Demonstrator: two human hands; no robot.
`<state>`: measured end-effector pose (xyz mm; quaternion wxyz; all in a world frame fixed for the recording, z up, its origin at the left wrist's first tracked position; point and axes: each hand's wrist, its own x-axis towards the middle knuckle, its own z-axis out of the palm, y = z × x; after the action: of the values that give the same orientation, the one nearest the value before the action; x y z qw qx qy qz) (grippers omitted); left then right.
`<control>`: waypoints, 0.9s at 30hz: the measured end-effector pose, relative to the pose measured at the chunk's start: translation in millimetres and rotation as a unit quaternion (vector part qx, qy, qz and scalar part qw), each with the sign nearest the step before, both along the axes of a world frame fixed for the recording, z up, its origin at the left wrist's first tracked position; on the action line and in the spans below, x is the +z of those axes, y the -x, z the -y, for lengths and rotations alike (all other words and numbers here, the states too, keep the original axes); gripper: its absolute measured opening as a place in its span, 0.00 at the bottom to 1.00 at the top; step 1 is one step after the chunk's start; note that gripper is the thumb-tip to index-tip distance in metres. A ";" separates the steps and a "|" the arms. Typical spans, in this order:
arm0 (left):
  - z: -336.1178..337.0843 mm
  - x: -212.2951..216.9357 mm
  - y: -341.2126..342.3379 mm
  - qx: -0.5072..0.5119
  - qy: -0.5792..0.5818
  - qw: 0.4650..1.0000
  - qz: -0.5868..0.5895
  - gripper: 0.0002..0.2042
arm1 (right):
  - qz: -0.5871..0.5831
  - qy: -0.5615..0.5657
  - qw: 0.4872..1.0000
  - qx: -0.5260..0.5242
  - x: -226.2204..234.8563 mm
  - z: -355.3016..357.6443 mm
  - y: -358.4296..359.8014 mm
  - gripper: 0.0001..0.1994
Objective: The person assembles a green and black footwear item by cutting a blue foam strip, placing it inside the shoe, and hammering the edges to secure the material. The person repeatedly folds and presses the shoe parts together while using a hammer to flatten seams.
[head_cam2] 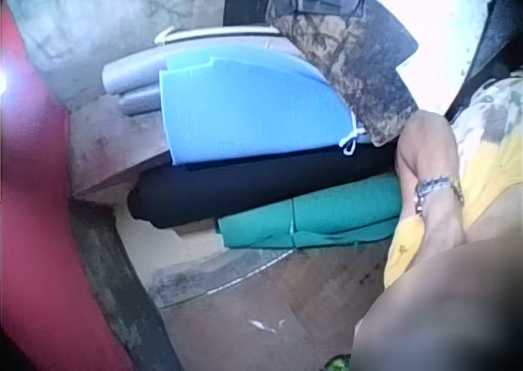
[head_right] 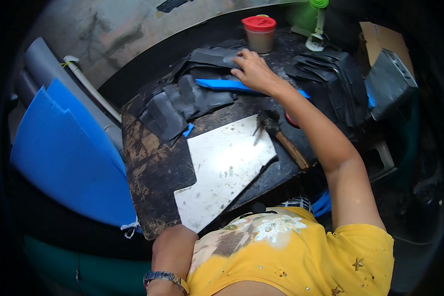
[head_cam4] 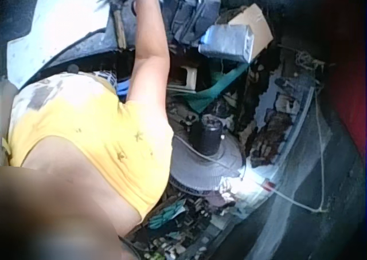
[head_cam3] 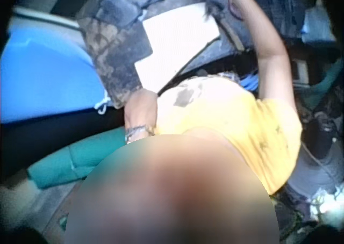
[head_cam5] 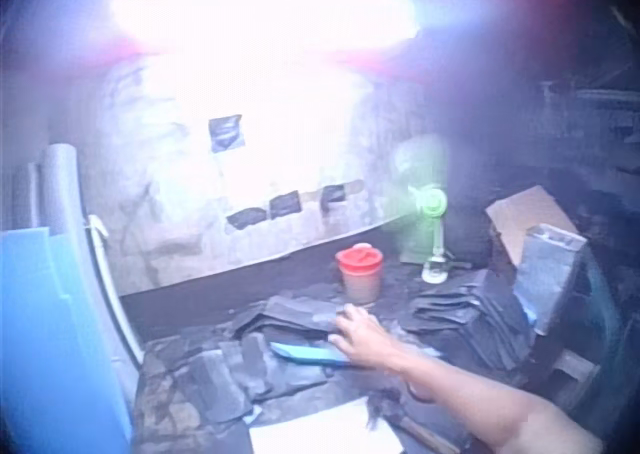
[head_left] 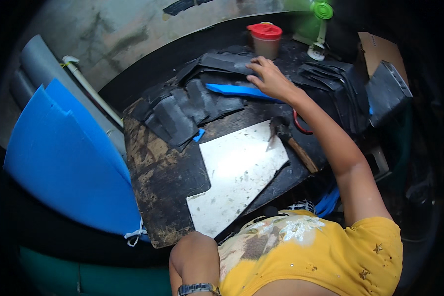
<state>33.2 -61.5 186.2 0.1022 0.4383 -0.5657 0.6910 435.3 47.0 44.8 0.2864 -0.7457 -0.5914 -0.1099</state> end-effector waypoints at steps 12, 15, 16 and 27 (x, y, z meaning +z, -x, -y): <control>-12.4 -7.1 8.2 0.039 0.038 0.997 -0.055 0.28 | 0.031 0.205 0.975 -0.084 12.4 -195.5 8.8 0.45; -12.4 -13.8 10.8 0.184 0.157 0.970 0.025 0.27 | 0.094 0.141 0.982 -0.084 11.2 -187.2 15.2 0.45; -11.1 -16.5 12.1 0.263 0.208 0.939 0.070 0.27 | 0.093 0.079 0.990 -0.069 9.1 -181.0 16.2 0.45; 7.5 -28.4 42.3 0.799 0.314 0.384 0.341 0.27 | -0.010 -0.365 0.930 0.035 54.0 -45.9 30.0 0.39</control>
<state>-9.1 -69.0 157.8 -0.5682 0.3520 0.3151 0.6738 405.2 92.9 98.9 0.5482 -0.5698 -0.5332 -0.3008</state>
